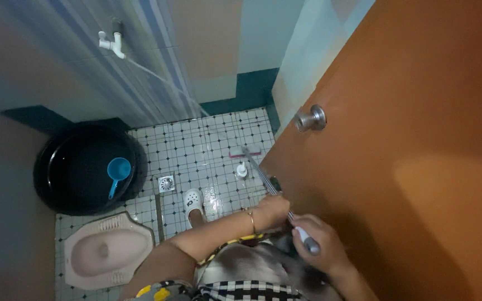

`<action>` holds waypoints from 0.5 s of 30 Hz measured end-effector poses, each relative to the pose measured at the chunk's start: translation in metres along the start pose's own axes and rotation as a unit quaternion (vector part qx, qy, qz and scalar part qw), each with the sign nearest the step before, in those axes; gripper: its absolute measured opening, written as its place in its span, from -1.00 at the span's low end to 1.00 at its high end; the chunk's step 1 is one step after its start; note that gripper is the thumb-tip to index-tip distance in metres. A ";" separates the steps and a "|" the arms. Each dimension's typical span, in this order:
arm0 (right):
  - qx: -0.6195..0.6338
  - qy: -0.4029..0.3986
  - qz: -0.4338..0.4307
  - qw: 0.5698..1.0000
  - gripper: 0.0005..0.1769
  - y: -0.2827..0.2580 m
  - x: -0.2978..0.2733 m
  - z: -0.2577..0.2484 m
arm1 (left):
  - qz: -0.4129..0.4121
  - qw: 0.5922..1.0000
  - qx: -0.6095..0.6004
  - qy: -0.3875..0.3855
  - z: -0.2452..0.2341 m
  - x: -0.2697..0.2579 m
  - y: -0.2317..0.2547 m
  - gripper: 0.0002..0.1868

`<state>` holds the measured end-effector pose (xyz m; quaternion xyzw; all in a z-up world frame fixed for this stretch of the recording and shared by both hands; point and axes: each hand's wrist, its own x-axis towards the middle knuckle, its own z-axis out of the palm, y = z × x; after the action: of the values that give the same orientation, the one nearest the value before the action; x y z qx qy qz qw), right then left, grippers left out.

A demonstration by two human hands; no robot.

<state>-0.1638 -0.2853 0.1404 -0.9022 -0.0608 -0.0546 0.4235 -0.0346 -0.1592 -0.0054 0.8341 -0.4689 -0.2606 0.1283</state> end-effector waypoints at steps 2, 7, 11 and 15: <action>-0.002 0.009 0.008 1.000 -0.76 0.005 0.011 0.009 | -0.006 1.000 -0.020 0.007 0.012 0.014 -0.017 -0.81; -0.025 -0.004 -0.011 1.000 -0.74 0.050 0.058 0.060 | 0.009 0.994 -0.065 0.092 0.000 0.030 -0.081 -0.71; -0.029 0.001 0.000 1.000 -0.73 0.067 0.069 0.084 | -0.055 0.977 -0.055 0.198 0.020 0.054 -0.111 -0.35; -0.033 0.005 -0.022 0.999 -0.60 0.060 0.059 0.057 | -0.043 0.998 -0.020 0.037 -0.018 0.047 -0.081 -0.63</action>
<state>-0.0932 -0.2754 0.0674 -0.9137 -0.0762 -0.0707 0.3928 0.0530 -0.1567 -0.0417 0.8600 -0.4220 -0.2442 0.1503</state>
